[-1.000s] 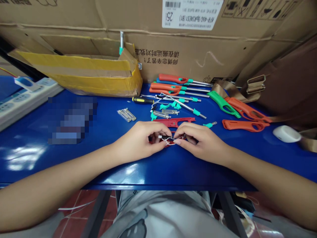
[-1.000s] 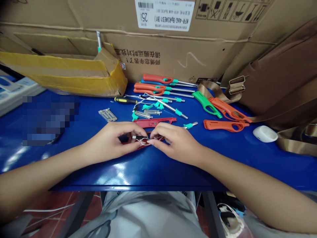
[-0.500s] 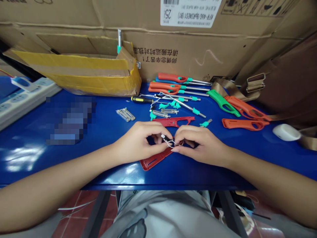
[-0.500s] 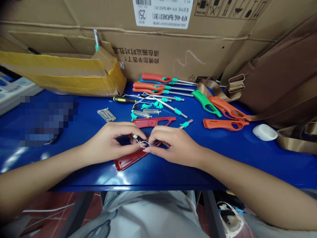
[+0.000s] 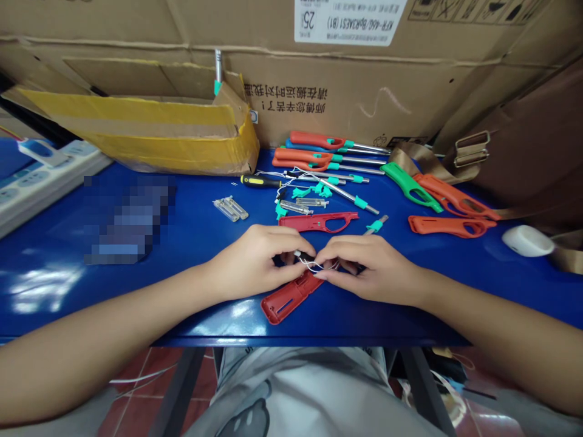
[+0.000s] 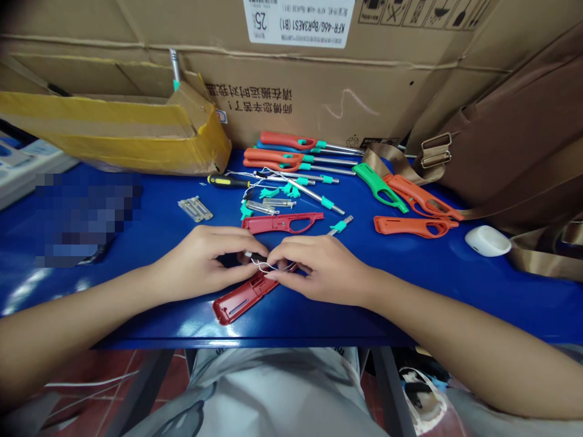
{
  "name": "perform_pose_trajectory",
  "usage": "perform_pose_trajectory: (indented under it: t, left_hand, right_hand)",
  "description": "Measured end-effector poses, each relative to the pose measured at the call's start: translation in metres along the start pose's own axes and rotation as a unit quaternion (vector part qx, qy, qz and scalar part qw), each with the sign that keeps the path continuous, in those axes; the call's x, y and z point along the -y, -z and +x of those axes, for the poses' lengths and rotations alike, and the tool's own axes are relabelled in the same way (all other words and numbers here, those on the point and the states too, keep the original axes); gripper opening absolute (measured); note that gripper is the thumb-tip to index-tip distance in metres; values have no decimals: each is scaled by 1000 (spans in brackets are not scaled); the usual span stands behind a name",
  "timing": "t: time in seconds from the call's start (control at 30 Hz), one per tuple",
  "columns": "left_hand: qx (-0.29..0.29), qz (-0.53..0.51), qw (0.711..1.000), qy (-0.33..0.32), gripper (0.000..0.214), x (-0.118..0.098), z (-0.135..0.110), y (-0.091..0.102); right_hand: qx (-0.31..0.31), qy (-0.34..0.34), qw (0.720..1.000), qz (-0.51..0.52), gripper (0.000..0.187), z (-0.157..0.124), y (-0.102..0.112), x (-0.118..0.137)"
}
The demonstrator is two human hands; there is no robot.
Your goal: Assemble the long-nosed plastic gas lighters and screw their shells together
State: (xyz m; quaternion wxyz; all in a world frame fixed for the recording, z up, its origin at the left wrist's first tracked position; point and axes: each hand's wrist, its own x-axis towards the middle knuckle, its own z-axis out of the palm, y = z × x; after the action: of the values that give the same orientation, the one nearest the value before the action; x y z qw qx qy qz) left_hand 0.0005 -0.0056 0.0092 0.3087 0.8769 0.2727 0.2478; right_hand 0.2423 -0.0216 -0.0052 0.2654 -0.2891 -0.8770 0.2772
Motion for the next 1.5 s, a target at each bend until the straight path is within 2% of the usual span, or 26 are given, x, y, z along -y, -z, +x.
perform_pose_trajectory:
  t: [0.07,0.13,0.3,0.5,0.63,0.77,0.93,1.1,1.23,1.4,1.5]
  left_hand:
    - [4,-58,997,55,16,-2,1,0]
    - [19,-152,981,121,20,-3,2,-1]
    - [45,-347,908,232,20,-2,9,1]
    - [9,-432,838,333,20,-4,12,0]
    - [-10,-449,819,359,20,-7,13,-3]
    - [-13,-454,826,334,24,-4,11,-6]
    - [-14,-430,852,298,26,1,7,-9]
    - [-4,-407,868,285,26,3,6,-11]
    - [6,-386,881,273,25,6,6,-12]
    - [10,-322,916,238,21,8,5,-8]
    - [23,-244,944,219,24,2,3,-4]
  right_hand:
    - [1,-2,1000,-3,8,0,0,0]
    - [1,-3,1000,-6,8,0,0,0]
    - [4,1,1000,-25,7,0,1,-1]
    - [11,59,992,-111,10,-2,0,-2]
    - [15,71,990,-118,12,-1,-1,-4]
    - [13,63,993,-98,12,-1,-1,-4]
    - [13,78,989,-125,14,-3,-3,-6]
    - [17,89,983,-159,17,-3,-3,-8]
    - [18,75,987,-143,15,-3,-2,-7]
    - [29,46,991,-119,13,-3,3,-5]
    - [31,48,989,-133,11,-4,5,-6]
